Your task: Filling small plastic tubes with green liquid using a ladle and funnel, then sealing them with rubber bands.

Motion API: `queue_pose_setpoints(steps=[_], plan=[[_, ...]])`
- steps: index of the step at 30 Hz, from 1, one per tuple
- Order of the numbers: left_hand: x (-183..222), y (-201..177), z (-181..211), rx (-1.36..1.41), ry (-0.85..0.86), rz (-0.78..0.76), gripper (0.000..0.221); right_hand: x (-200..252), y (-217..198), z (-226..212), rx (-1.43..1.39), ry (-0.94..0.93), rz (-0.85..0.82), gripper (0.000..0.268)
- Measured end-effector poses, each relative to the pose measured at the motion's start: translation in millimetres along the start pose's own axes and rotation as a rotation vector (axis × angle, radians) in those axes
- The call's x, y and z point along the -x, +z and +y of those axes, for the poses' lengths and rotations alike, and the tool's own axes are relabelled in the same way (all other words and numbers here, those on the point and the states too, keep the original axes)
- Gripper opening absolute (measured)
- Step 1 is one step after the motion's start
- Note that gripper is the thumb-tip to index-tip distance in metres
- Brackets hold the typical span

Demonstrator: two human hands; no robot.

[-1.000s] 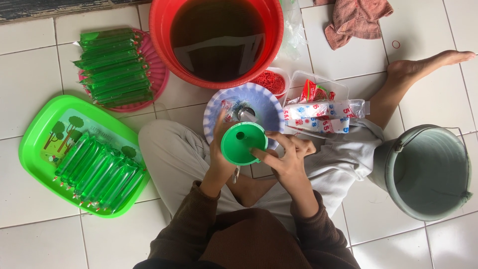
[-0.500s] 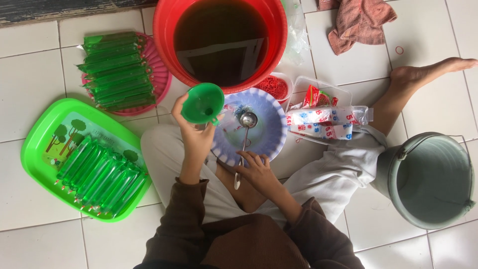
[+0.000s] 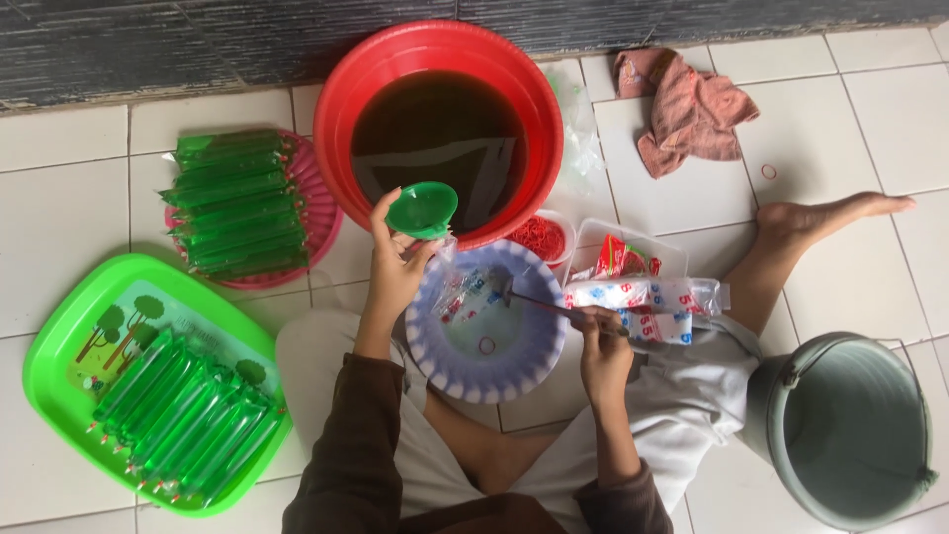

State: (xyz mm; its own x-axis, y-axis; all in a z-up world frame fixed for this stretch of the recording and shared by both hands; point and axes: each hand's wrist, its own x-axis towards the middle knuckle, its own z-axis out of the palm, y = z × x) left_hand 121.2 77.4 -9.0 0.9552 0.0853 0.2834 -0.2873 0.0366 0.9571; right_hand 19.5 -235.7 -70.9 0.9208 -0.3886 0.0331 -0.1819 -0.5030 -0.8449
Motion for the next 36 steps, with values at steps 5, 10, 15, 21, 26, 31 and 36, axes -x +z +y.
queue_pose_setpoints(steps=[5, 10, 15, 21, 26, 31, 36], plan=[[-3.1, 5.6, -42.2, 0.160, -0.066, 0.019, 0.078, 10.0, -12.5, -5.1, 0.062, -0.241, -0.133, 0.026], [13.4, 2.5, -83.4, -0.059, -0.035, 0.092, 0.070, 8.5, -33.7, -16.9, 0.149, -0.489, -0.080, 0.021], [25.9, 8.8, -104.3, -0.114, -0.112, 0.098, 0.072, -27.9, -45.6, -66.9, -0.298, -0.502, 0.254, 0.018], [26.1, 12.9, -111.8, -0.211, 0.105, 0.130, 0.061, -115.1, 20.2, -104.9, -0.281, -0.622, 0.198, 0.024], [30.3, 12.6, -111.6, -0.210, 0.102, 0.136, 0.057, -174.2, 98.9, -103.8, -0.045, -0.793, 0.297, 0.023], [30.9, 13.9, -108.3, -0.196, 0.053, 0.132, 0.057, -209.2, 130.8, -86.7, 0.012, -0.854, 0.374, 0.021], [27.8, 13.3, -104.2, -0.228, 0.106, 0.134, 0.055, -212.0, 129.9, -55.2, 0.059, -0.667, 0.462, 0.029]])
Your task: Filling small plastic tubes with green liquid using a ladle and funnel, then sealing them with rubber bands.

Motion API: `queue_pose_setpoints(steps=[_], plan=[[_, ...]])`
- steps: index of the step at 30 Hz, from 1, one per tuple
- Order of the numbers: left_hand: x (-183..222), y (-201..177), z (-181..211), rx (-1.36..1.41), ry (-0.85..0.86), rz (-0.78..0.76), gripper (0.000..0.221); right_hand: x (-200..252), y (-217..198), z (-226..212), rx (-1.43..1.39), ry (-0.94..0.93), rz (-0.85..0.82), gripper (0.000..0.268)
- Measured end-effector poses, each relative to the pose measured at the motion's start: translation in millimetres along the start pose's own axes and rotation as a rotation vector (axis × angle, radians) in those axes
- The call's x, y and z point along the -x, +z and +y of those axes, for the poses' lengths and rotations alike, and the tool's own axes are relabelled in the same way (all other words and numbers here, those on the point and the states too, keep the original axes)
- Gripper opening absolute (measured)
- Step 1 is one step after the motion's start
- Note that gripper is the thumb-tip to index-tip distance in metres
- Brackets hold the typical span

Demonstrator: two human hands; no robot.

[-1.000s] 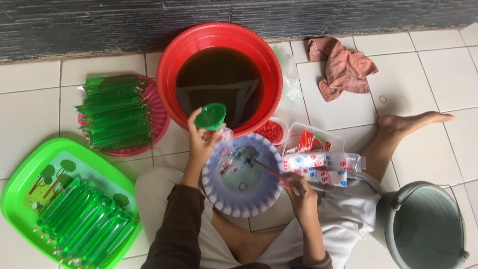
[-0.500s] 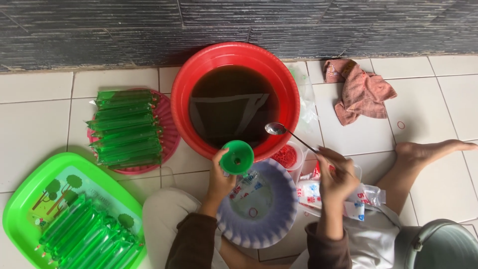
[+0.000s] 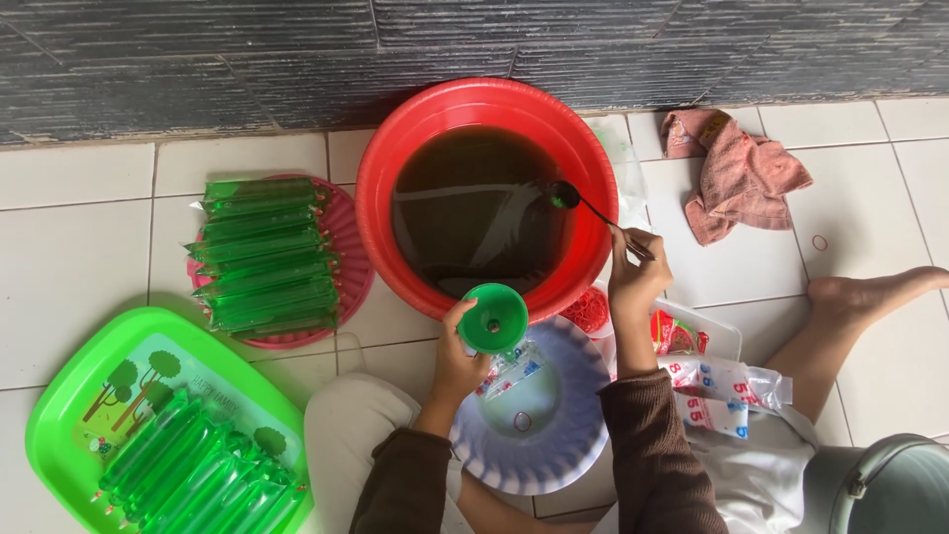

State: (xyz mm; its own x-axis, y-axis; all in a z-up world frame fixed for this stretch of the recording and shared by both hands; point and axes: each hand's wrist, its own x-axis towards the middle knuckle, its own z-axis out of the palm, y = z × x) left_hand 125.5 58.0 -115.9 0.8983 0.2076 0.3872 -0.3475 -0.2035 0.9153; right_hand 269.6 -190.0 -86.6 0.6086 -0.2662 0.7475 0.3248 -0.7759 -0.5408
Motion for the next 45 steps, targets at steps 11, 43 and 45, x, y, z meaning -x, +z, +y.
queue_pose_setpoints(steps=[11, 43, 45], plan=[[-4.8, -1.6, 25.0, 0.035, 0.002, -0.035, 0.055, 30.3, -56.5, -24.0, -0.208, 0.502, 0.006, 0.035], [40.2, -20.9, 135.2, 0.051, 0.049, -0.083, 0.108, 81.7, -263.2, -151.3, -0.640, 0.197, -0.131, 0.028], [46.9, -22.6, 104.6, 0.110, 0.100, -0.081, 0.107, 88.7, -275.7, -149.8, -0.587, 0.019, -0.207, 0.024]])
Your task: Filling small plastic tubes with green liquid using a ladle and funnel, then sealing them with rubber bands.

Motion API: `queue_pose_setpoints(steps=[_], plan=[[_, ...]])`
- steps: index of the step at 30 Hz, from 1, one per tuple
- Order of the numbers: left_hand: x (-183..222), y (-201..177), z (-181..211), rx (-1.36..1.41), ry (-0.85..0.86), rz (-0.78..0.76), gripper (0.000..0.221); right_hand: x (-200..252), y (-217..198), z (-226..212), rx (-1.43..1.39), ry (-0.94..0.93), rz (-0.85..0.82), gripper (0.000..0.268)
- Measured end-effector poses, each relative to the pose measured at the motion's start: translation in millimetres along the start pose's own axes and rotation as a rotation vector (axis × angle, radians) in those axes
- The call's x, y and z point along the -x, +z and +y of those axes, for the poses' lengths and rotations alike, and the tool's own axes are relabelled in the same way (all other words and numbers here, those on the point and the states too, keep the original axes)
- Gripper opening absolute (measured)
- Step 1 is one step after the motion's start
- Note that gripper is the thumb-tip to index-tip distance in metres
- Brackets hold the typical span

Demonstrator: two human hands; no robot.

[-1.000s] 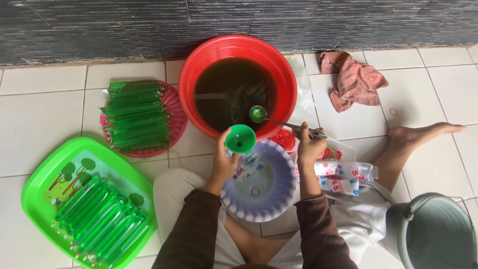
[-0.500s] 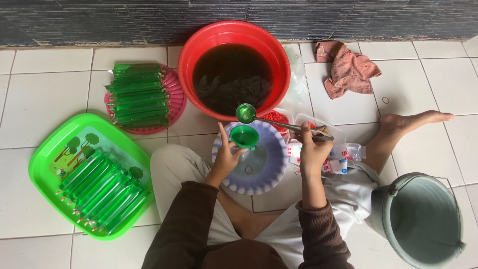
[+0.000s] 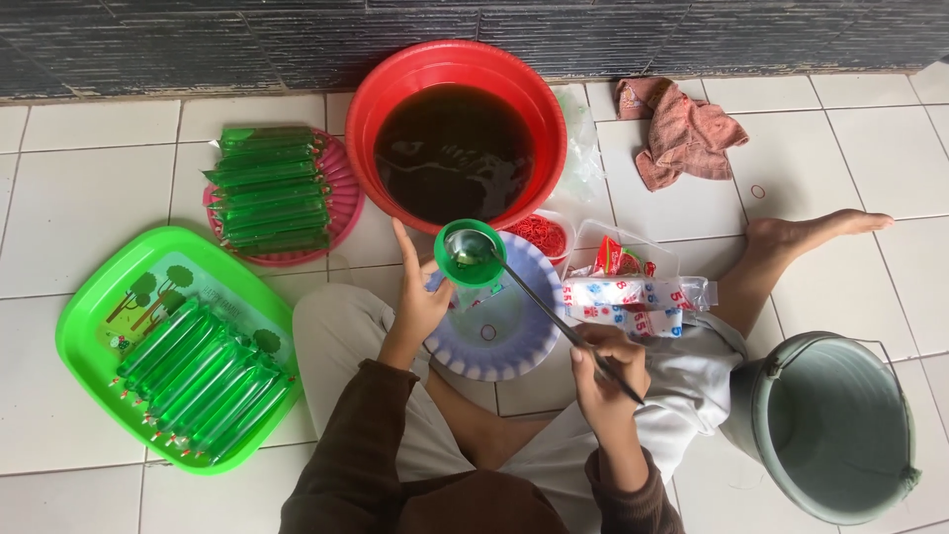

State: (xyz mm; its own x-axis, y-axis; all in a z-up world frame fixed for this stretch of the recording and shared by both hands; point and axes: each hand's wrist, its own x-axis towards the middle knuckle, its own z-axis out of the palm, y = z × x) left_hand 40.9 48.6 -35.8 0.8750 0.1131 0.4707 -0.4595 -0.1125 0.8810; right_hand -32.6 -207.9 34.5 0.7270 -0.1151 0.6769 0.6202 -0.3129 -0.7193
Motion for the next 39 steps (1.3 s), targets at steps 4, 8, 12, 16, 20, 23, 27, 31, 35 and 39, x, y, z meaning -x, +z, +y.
queue_pose_setpoints(steps=[4, 8, 12, 16, 20, 23, 27, 31, 35, 39], plan=[[-18.7, -4.2, 41.4, -0.040, -0.169, -0.066, 0.105, -12.7, -3.7, -33.3, 0.127, -0.122, -0.184, 0.019], [-27.1, -2.4, 45.6, -0.047, -0.147, -0.076, 0.105, -23.5, -5.3, -41.5, 0.287, -0.326, -0.282, 0.008], [-38.5, 2.9, 50.9, -0.037, -0.205, -0.042, 0.107, -32.7, -1.5, -50.4, 0.237, -0.376, -0.352, 0.013], [-44.0, 5.0, 46.6, -0.004, -0.200, -0.044, 0.105, -22.8, 0.5, -27.2, 0.249, -0.499, -0.270, 0.011], [-45.5, 7.7, 20.6, 0.180, -0.125, 0.011, 0.115, -24.0, 7.9, -3.9, 0.194, -0.260, 0.009, 0.008], [-53.6, 6.4, 19.6, 0.262, -0.022, 0.039, 0.120, -47.8, 18.4, 8.5, 0.157, -0.124, 0.140, 0.009], [-70.9, 1.9, 56.0, 0.220, -0.028, 0.057, 0.118, -68.0, 28.8, 44.9, 0.333, -0.099, 0.049, 0.017], [-75.8, -3.0, 61.3, 0.184, -0.031, 0.070, 0.116, -69.0, 60.5, 104.9, 0.389, -0.021, 0.017, 0.014], [-55.0, -4.2, 33.8, 0.080, -0.095, 0.136, 0.122, -81.9, 82.0, 154.9, 0.483, -0.135, -0.053, 0.014], [-27.1, -0.9, -1.3, 0.100, -0.169, 0.195, 0.131, -101.2, 96.5, 192.8, 0.715, -0.262, -0.073, 0.014]])
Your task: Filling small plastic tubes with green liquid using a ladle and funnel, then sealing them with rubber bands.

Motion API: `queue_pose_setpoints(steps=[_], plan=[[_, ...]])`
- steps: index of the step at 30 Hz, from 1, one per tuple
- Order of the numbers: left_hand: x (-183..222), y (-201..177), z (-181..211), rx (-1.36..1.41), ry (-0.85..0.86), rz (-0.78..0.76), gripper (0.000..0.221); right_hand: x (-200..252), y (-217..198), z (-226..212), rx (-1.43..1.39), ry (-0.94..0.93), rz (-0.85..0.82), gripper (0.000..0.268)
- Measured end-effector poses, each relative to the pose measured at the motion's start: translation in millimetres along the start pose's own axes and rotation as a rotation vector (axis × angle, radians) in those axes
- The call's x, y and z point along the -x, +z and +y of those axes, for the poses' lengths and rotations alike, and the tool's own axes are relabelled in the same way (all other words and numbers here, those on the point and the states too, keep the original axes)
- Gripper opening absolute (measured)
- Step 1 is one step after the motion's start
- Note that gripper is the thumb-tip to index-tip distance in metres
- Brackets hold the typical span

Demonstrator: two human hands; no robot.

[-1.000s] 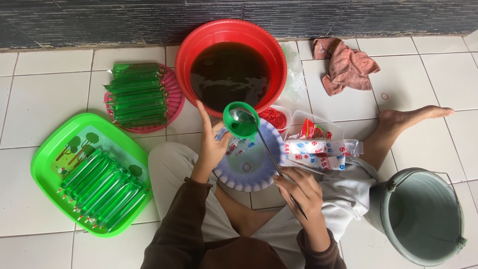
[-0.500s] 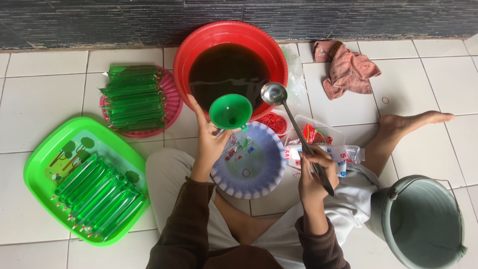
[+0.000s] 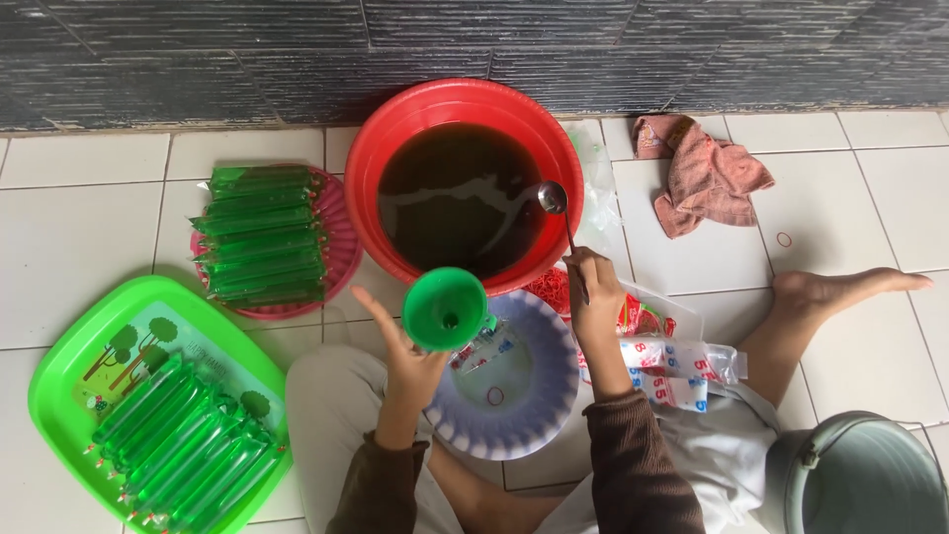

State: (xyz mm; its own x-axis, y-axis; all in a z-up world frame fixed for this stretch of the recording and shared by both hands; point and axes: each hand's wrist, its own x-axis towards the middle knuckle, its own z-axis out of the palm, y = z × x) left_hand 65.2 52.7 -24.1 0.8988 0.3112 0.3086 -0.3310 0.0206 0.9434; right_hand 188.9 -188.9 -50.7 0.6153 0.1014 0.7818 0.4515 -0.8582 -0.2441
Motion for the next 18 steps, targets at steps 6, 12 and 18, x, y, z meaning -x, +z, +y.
queue_pose_setpoints(steps=[6, 12, 18], plan=[[13.6, -12.0, -44.2, -0.076, 0.011, -0.005, 0.124, 15.2, 37.7, 30.0, 0.035, 0.038, -0.085, 0.018], [10.0, -1.9, -12.1, -0.067, -0.008, -0.029, 0.122, 14.4, 28.7, 16.2, -0.124, 0.476, -0.070, 0.024], [1.9, 13.7, 45.1, -0.037, -0.048, -0.010, 0.114, 5.5, 9.2, 9.1, -0.267, 0.656, -0.072, 0.026]])
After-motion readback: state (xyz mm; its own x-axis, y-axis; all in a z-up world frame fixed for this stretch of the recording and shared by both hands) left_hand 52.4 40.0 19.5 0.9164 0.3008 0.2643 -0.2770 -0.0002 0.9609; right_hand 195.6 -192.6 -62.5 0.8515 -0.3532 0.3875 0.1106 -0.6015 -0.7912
